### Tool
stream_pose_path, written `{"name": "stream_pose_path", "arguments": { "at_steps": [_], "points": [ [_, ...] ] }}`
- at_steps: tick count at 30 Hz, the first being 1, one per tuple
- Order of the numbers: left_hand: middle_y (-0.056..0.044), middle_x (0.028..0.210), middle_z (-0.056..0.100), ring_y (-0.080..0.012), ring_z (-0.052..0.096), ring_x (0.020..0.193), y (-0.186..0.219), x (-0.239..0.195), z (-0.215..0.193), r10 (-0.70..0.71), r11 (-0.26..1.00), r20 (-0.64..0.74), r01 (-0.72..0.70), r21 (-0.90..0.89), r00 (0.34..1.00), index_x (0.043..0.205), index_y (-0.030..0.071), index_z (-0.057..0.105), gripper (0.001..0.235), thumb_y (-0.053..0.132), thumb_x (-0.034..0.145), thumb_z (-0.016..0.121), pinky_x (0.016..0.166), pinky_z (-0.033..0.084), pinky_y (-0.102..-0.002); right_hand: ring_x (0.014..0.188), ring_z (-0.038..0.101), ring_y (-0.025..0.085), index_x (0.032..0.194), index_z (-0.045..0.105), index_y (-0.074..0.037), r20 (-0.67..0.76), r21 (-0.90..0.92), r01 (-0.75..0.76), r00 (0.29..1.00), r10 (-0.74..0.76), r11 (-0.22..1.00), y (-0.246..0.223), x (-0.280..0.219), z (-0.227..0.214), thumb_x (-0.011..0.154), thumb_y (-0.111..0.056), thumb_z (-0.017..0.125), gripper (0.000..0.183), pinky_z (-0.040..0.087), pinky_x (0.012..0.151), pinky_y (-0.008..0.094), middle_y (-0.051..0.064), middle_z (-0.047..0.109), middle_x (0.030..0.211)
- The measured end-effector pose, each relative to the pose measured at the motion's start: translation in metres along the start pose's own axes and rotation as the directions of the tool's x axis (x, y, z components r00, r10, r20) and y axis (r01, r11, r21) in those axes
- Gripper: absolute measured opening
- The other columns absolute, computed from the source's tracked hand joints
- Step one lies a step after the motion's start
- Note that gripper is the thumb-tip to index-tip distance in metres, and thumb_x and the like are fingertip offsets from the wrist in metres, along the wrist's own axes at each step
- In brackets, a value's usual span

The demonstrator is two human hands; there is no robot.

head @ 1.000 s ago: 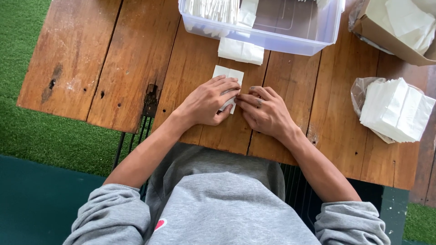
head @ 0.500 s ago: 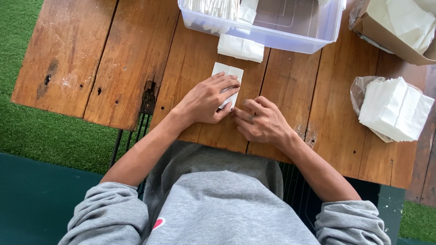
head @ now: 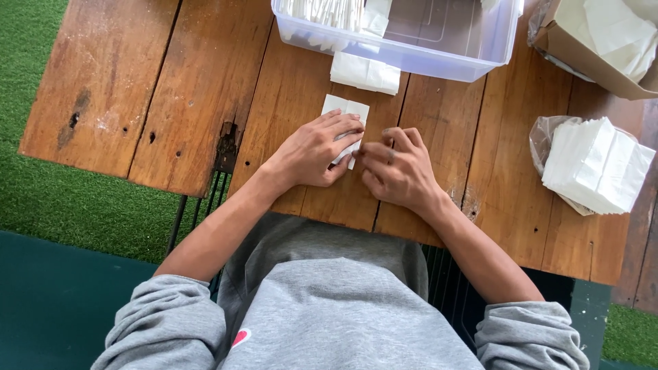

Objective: Folding individual paper napkins and stacking them neatly on a wooden table.

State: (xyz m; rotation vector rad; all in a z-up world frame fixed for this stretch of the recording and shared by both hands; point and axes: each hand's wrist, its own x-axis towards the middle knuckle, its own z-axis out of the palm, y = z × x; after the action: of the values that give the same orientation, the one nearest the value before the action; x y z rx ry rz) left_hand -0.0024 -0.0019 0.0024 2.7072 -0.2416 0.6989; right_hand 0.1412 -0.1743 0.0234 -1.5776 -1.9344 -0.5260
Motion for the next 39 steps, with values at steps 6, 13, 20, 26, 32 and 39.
{"name": "stream_pose_path", "arguments": {
  "at_steps": [6,13,20,26,32,39],
  "points": [
    [-0.012,0.127,0.065,-0.0278,0.059,0.128,0.000,0.000,-0.001,-0.006,1.000,-0.006,0.006,0.000,1.000,0.117,0.002,0.069,0.036,0.020,0.088,0.062,0.115,0.040,-0.044,0.084,0.060,0.026,0.070,0.070,-0.016,0.041,0.192,0.062,0.997,-0.071,0.980,-0.012,-0.001,-0.008,0.075,-0.015,0.066,0.007,0.043,0.077,0.040,0.000,0.071,0.087],
    [-0.007,0.122,0.065,-0.0224,0.059,0.123,-0.001,0.000,-0.002,-0.050,0.988,-0.032,0.054,0.142,0.998,0.114,0.008,0.070,0.037,0.035,0.089,0.063,0.112,0.037,-0.043,0.089,0.066,0.031,0.091,0.071,-0.010,0.096,0.260,-0.407,0.913,0.395,0.876,-0.003,-0.004,0.000,0.087,-0.015,0.070,0.006,0.047,0.077,0.042,0.007,0.072,0.092],
    [-0.006,0.116,0.066,-0.0210,0.059,0.114,0.000,0.000,0.002,-0.079,0.973,-0.095,0.098,0.209,0.992,0.113,0.007,0.071,0.046,0.040,0.080,0.069,0.106,0.037,-0.042,0.104,0.054,0.029,0.102,0.059,-0.015,0.205,-0.101,-0.740,0.638,0.742,0.664,-0.027,0.016,0.012,0.094,-0.031,0.069,0.020,0.037,0.083,0.043,0.002,0.057,0.101],
    [-0.007,0.116,0.066,-0.0222,0.059,0.114,0.005,0.000,-0.005,-0.106,0.970,-0.083,0.121,0.211,0.991,0.114,0.006,0.071,0.051,0.039,0.075,0.070,0.106,0.036,-0.044,0.105,0.051,0.031,0.104,0.056,-0.015,0.159,-0.250,-0.756,0.584,0.796,0.605,-0.039,0.022,0.027,0.097,-0.033,0.064,0.020,0.035,0.084,0.045,0.003,0.053,0.103],
    [-0.008,0.117,0.067,-0.0223,0.060,0.115,0.007,0.000,-0.004,-0.117,0.969,-0.075,0.131,0.209,0.990,0.115,0.005,0.071,0.054,0.038,0.073,0.067,0.107,0.035,-0.045,0.105,0.049,0.030,0.106,0.052,-0.018,0.154,-0.326,-0.731,0.584,0.797,0.599,-0.054,0.009,0.025,0.097,-0.037,0.062,0.023,0.033,0.084,0.045,0.001,0.049,0.106],
    [-0.007,0.117,0.066,-0.0221,0.059,0.116,0.005,0.000,-0.004,-0.117,0.970,-0.067,0.129,0.204,0.991,0.114,0.006,0.071,0.051,0.039,0.075,0.066,0.107,0.034,-0.046,0.106,0.051,0.031,0.107,0.052,-0.019,0.201,-0.321,-0.735,0.563,0.802,0.597,-0.074,0.004,0.007,0.094,-0.041,0.065,0.028,0.035,0.085,0.049,0.002,0.050,0.108]
  ]
}}
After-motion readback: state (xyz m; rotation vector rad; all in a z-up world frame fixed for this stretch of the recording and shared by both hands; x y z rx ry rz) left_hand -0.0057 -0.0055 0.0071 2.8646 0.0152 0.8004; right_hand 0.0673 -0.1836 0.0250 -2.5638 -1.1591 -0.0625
